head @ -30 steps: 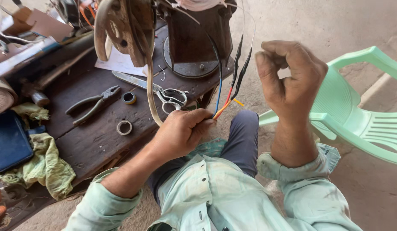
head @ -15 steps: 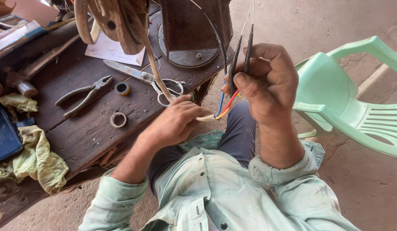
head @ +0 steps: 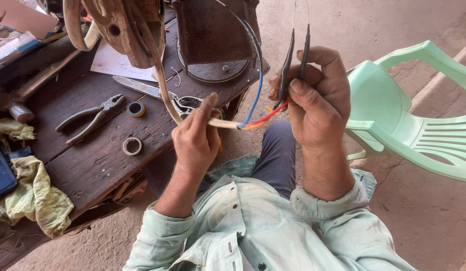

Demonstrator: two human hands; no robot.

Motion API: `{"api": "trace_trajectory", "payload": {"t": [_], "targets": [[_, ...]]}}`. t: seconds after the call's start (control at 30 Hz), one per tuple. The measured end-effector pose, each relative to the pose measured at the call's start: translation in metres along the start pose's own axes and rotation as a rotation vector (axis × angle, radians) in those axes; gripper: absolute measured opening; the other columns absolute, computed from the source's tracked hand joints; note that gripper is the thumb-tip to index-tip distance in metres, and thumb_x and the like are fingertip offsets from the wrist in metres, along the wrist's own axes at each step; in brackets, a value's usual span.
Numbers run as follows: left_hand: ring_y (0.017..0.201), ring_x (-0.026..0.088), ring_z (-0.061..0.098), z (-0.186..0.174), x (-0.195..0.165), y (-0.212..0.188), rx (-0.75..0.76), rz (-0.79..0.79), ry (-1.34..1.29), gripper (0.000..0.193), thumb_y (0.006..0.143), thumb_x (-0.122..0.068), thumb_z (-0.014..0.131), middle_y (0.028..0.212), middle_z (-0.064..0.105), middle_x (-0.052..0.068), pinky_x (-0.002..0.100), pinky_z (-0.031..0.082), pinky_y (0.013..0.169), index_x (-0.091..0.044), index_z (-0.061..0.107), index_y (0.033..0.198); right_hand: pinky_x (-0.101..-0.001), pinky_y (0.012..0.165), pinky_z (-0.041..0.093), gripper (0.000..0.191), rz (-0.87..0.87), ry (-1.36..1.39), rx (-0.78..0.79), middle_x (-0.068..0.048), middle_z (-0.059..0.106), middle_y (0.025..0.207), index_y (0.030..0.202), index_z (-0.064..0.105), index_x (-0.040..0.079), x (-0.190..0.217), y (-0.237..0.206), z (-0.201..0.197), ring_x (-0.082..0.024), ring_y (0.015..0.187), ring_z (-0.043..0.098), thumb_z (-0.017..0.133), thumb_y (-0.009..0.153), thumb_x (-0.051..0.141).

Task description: The person wraps electrical tape around a bundle of wires, then unwinds and winds white wire onto a spool mounted on a wooden stand. They handle several colored wires and use tape to secure connections.

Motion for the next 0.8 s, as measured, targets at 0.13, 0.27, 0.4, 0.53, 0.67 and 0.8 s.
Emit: {"api": "trace_trajectory", "payload": {"t": [0.13,0.27,0.4,0.53,0.67,0.8], "targets": [[0.100,0.023,0.080,-0.012,0.012,-0.002,-0.106,-0.132,-0.070,0.046,0.095,0.011,0.059,0.106,0.076,0.012,0.034,0.065,0.087,-0.008,0.063,0.137,-0.0255,0.069,0.057,0.032,-0.107,-0.243,0.049,-0.021,0.074,0.103,0.137,0.045,0.000,0.005,-0.007,0.007,-0.020,0.081,0.070,0.066,0.113,0.006],[0.097,0.023,0.079,-0.013,0.008,0.000,-0.039,-0.122,-0.108,0.043,0.094,0.010,0.058,0.105,0.075,0.010,0.035,0.064,0.085,-0.007,0.064,0.133,-0.0211,0.067,0.052,0.043,-0.184,-0.518,0.022,-0.016,0.071,0.098,0.146,0.041,0.002,0.015,-0.008,0.020,-0.013,0.078,0.066,0.066,0.112,0.011],[0.095,0.028,0.077,-0.005,-0.002,0.006,0.211,-0.049,-0.117,0.041,0.088,0.005,0.063,0.106,0.075,0.011,0.038,0.062,0.080,-0.007,0.064,0.128,-0.0367,0.088,0.059,0.032,-0.745,-1.051,-0.013,-0.026,0.061,0.120,0.129,0.053,0.000,0.069,-0.013,0.058,-0.031,0.112,0.065,0.064,0.106,0.019],[0.090,0.033,0.075,-0.003,-0.009,0.011,0.353,-0.007,-0.019,0.034,0.093,-0.005,0.066,0.106,0.075,0.014,0.043,0.060,0.074,-0.006,0.061,0.126,-0.0560,0.107,0.051,0.025,-0.805,-1.124,0.348,-0.016,0.068,0.121,0.113,0.065,0.006,0.080,-0.028,0.104,-0.033,0.119,0.067,0.063,0.102,0.029],[0.080,0.038,0.072,0.016,-0.015,0.011,0.559,-0.009,0.113,0.037,0.090,-0.010,0.064,0.094,0.073,0.017,0.049,0.056,0.065,-0.005,0.059,0.127,-0.0556,0.116,0.047,0.051,-0.685,-1.316,0.642,-0.021,0.064,0.133,0.122,0.066,0.006,0.059,-0.014,0.131,-0.037,0.135,0.056,0.060,0.101,0.052],[0.080,0.037,0.072,0.020,-0.027,0.015,0.657,0.025,0.057,0.034,0.092,-0.015,0.065,0.091,0.073,0.015,0.049,0.056,0.066,-0.007,0.061,0.125,-0.0575,0.118,0.038,0.058,-0.533,-1.400,0.767,-0.019,0.068,0.133,0.126,0.069,0.005,0.048,0.028,0.121,-0.035,0.134,0.058,0.056,0.106,0.058]]}}
Point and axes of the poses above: each hand's wrist, its own y-axis towards the middle knuckle, its own z-axis out of the palm, x = y × z, the point moved 10 cm from there along y, towards the middle knuckle
